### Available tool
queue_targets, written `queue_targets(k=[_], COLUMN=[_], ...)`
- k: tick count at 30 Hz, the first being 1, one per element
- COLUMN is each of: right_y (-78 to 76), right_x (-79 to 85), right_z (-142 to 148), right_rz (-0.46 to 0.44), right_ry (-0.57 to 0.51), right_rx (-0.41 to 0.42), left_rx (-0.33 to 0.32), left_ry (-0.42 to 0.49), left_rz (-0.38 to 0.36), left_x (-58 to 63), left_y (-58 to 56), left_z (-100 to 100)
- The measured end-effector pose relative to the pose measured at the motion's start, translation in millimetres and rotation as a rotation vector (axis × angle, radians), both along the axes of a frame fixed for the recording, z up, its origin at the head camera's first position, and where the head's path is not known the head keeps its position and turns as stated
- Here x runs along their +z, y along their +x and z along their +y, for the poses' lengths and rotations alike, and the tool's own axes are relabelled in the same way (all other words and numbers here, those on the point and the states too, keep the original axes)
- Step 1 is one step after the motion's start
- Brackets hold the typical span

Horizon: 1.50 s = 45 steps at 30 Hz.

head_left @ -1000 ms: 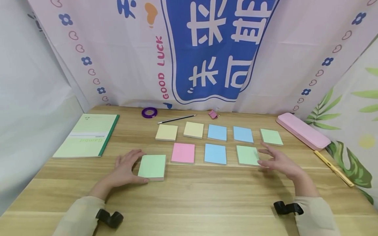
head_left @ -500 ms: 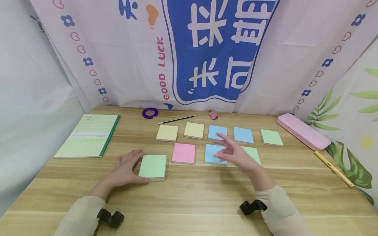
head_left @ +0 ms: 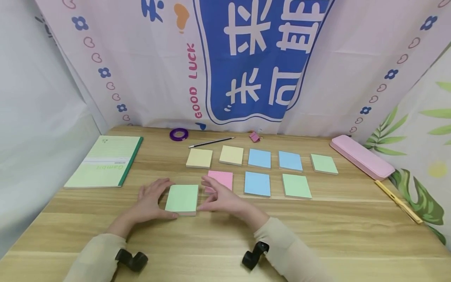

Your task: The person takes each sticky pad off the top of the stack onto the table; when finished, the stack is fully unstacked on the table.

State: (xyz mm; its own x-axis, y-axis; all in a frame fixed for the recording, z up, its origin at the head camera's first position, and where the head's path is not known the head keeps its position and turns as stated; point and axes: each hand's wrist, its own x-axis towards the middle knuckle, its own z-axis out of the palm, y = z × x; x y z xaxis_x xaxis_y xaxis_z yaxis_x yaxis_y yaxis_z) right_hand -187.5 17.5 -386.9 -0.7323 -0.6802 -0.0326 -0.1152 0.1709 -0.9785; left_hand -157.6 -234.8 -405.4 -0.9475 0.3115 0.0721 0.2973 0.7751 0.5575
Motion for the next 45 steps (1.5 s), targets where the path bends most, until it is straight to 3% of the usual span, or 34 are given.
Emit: queue_targets(k=[8,16,19,21,25,31,37,45], right_y=[-1.4,0.0,1.8,2.0,1.2,0.0,4.1,5.4], right_x=[-10.0,-10.0,-9.5,-9.5,-11.1,-13.8,-8.5,-2.3], right_z=[-23.1,-36.7,-38.4,-39.2,-39.0,-35.3,-32.2,-22.4], right_rz=[0.091,0.365,0.416,0.426,0.411,0.266,0.216,0.1], right_ry=[0.162,0.351,0.456,0.464,0.411,0.238,0.189,0.009], right_rx=[-0.044,-0.045,-0.074,-0.083,-0.087,-0.103,-0.158,-0.183], left_rx=[-0.004,-0.004,-0.003,-0.003,-0.005,-0.011,-0.019,-0.012], left_ry=[-0.007,-0.006,-0.013,-0.015,-0.006,-0.018,-0.014,-0.08], left_rz=[0.0,0.002,0.001,0.001,0.003,0.008,0.009,0.009], left_x=[-1.6,1.3,1.2,0.9,0.6,-0.9,-1.3,-2.1], left_y=[-0.9,0.3,-0.5,-0.9,-1.0,0.2,0.4,-1.8], left_z=[-0.4,0.0,-0.2,-0.4,-1.0,-1.9,-2.5,0.5])
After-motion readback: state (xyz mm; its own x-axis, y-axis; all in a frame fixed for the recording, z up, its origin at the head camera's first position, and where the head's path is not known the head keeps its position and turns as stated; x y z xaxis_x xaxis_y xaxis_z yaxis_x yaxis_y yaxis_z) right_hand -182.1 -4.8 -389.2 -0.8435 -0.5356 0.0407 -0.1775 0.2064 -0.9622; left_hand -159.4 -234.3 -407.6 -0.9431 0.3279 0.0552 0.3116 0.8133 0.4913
